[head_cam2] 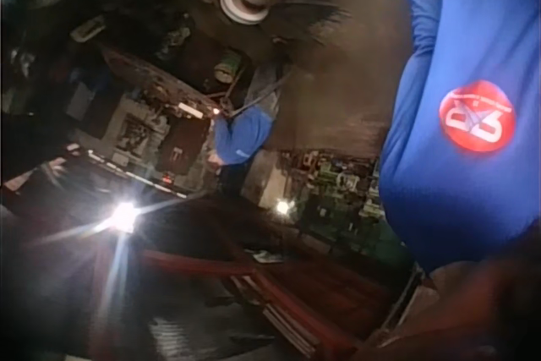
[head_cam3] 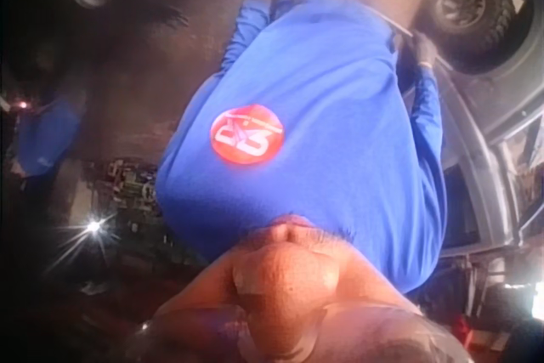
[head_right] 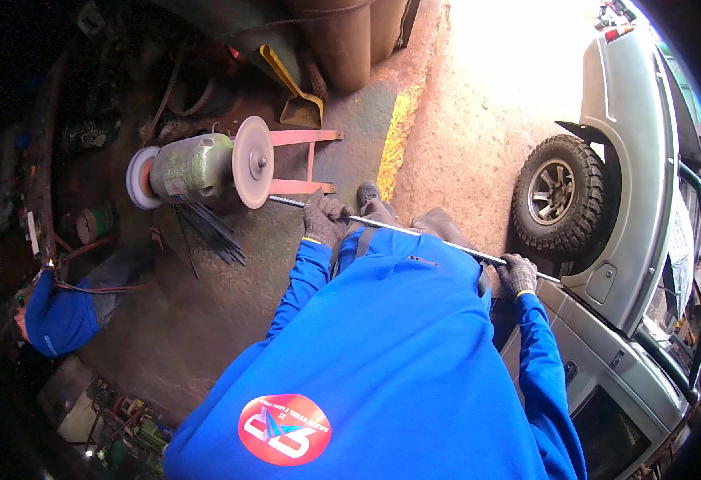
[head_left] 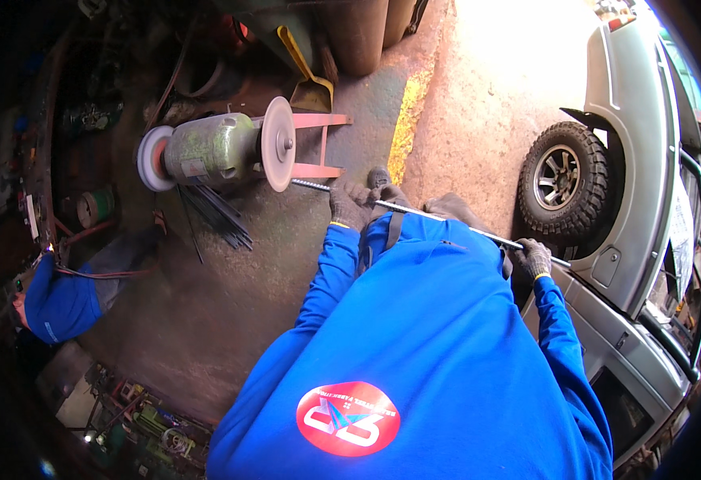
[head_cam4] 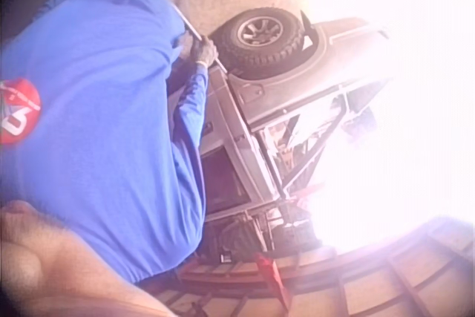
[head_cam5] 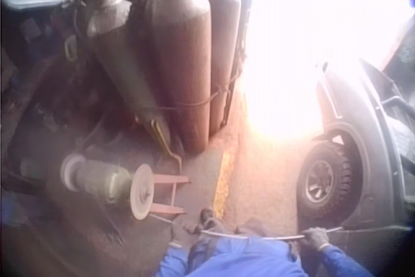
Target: The person uses a bench grinder to smooth and clean the ends of multiple long metal rods. They hold each rod with both hands, pressing it against the spinning grinding wheel to create sparks, then inspect the rod before placing it on the floor with others.
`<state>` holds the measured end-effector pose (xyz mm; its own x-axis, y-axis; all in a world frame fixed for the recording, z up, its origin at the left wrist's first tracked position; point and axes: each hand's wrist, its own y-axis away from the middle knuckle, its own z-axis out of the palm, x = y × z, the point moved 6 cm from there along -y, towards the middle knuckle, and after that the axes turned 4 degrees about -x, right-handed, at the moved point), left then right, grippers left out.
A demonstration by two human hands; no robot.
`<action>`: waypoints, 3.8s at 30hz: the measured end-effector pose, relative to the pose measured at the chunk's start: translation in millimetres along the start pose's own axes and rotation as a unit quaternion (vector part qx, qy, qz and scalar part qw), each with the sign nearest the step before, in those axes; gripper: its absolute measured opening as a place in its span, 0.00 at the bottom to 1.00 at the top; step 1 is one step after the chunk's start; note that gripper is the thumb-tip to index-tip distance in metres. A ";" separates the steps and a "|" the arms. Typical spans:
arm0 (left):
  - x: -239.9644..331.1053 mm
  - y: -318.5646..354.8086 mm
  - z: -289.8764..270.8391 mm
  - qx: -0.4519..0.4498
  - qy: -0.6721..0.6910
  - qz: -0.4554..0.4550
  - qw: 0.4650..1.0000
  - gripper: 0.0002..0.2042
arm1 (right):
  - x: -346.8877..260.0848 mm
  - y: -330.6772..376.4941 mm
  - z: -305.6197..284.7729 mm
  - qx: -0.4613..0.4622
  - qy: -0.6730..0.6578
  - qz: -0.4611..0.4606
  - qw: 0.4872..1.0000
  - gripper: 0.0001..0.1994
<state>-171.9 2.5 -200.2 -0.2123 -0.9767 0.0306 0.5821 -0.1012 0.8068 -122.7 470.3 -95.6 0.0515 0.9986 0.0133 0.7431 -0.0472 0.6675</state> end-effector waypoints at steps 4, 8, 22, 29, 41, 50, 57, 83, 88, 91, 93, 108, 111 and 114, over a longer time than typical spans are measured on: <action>-3.5 -7.0 2.7 -0.021 -0.006 0.009 1.000 0.26 | 9.3 -6.0 -1.9 0.005 -0.012 -0.008 1.000 0.13; -4.1 -6.2 7.9 -0.006 0.010 0.005 1.000 0.26 | 12.8 -16.8 -7.4 0.006 -0.012 -0.012 1.000 0.13; 6.0 -2.8 12.9 0.018 0.009 0.029 0.999 0.26 | 10.4 -47.7 -17.1 -0.013 -0.007 -0.036 0.999 0.14; 4.9 -1.3 18.0 0.001 0.034 0.028 0.999 0.25 | 7.7 -51.7 -27.9 0.022 0.003 -0.058 0.998 0.15; 7.3 -11.8 10.7 -0.047 0.022 0.012 0.999 0.26 | 10.6 -46.3 -20.7 0.025 0.009 -0.052 0.998 0.14; 6.5 -11.1 11.5 -0.027 0.024 0.017 0.999 0.25 | 11.8 -44.8 -20.4 0.022 0.010 -0.040 0.999 0.15; 7.1 -8.4 26.2 -0.031 -0.010 0.061 0.998 0.24 | 17.0 -53.4 3.0 0.021 -0.024 -0.062 0.998 0.15; -131.4 201.8 168.5 -0.360 -0.542 -0.007 0.759 0.11 | -58.9 79.2 263.7 -0.197 -0.294 0.028 0.935 0.39; -147.6 210.4 131.2 -0.384 -0.763 0.133 0.503 0.10 | -52.4 122.9 388.2 -0.190 -0.417 0.058 0.887 0.49; -149.5 185.5 74.0 -0.334 -0.736 0.125 0.575 0.10 | -66.8 157.7 395.8 -0.223 -0.378 0.051 0.897 0.52; -140.2 202.9 56.2 -0.296 -0.622 0.085 0.720 0.11 | -91.4 197.1 325.6 -0.229 -0.344 0.027 0.910 0.40; -22.2 121.5 -50.2 -0.139 -0.558 0.024 0.818 0.14 | -144.2 342.6 321.0 -0.094 -0.530 -0.002 0.843 0.22; 8.4 102.0 -64.1 -0.153 -0.555 -0.008 0.817 0.14 | -170.2 340.3 291.3 -0.149 -0.488 -0.013 0.860 0.19; 11.5 105.4 -44.6 -0.142 -0.510 0.001 0.848 0.14 | -187.4 331.0 289.3 -0.121 -0.508 0.007 0.853 0.18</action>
<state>-78.0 -27.8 -141.1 -0.6949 -0.3199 0.6441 0.7188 -0.2825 0.6352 306.6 260.4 -92.5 0.7017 0.4556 -0.5478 0.5850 0.0705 0.8080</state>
